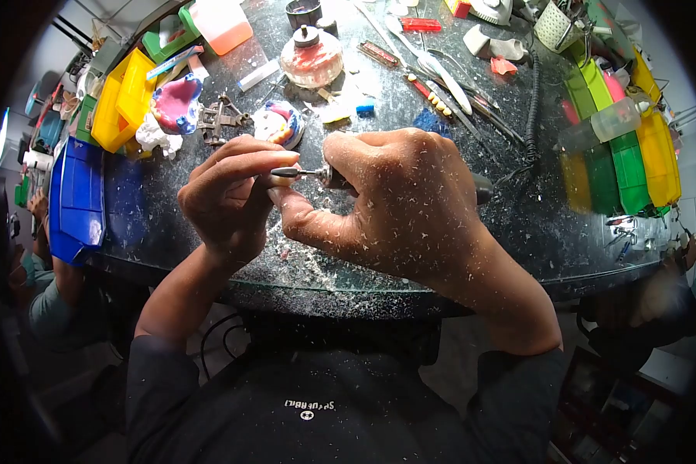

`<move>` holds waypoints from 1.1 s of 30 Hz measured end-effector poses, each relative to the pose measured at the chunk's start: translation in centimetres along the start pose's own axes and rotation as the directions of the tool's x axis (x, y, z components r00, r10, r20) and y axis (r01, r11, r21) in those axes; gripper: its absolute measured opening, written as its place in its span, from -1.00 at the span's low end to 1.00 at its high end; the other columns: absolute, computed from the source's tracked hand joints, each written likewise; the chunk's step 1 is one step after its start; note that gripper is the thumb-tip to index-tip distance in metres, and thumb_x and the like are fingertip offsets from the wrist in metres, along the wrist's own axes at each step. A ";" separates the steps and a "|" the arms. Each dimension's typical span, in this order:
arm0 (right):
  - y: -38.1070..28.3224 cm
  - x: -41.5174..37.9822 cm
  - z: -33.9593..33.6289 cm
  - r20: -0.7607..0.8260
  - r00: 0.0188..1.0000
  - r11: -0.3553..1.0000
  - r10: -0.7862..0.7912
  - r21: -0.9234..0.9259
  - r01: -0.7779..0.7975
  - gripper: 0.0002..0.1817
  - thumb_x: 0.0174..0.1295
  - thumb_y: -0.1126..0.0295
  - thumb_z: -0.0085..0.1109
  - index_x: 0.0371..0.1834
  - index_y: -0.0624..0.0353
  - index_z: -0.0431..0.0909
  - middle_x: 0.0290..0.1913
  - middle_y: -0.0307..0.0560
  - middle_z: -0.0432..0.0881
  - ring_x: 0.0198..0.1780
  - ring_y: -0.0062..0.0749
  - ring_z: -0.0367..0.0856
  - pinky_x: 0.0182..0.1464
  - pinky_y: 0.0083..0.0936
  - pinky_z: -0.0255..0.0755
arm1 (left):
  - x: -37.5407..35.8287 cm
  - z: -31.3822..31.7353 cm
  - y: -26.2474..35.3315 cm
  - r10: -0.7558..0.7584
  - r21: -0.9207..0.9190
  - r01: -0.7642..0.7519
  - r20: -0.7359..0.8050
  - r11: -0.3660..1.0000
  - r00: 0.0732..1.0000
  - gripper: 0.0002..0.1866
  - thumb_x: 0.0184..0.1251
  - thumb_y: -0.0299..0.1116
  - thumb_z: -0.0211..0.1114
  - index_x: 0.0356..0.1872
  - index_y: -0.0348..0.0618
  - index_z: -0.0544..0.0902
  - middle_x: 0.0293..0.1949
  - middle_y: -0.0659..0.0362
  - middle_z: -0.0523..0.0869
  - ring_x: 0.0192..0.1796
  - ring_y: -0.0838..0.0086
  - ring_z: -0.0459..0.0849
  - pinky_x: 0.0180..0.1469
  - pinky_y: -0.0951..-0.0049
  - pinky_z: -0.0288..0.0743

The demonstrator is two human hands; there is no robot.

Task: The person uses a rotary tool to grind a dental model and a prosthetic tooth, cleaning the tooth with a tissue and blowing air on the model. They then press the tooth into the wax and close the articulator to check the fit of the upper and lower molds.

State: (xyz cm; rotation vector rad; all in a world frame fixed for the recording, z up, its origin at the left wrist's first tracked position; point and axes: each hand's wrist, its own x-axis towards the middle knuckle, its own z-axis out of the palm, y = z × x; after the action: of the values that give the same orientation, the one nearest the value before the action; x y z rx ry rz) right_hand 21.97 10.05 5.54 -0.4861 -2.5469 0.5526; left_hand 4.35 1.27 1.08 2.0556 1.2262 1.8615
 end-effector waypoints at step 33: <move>-0.2 0.2 -0.2 -0.039 0.999 1.000 0.007 -0.014 -0.008 -0.50 0.03 -0.01 0.38 -0.65 0.20 0.43 -0.72 -0.07 0.43 -0.67 -0.29 0.54 -0.58 -0.37 0.39 | -0.2 0.0 0.1 -0.055 -0.065 0.055 -0.011 0.996 0.998 -0.81 0.19 -0.62 0.38 -0.16 -0.34 0.72 -0.25 0.02 0.76 -0.22 0.41 0.74 -0.15 0.45 0.60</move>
State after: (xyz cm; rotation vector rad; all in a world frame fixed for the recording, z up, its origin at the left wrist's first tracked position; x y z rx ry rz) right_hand 21.85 10.00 5.92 -0.5070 -2.5143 0.5231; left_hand 4.44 1.08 1.02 1.9603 1.1961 1.8669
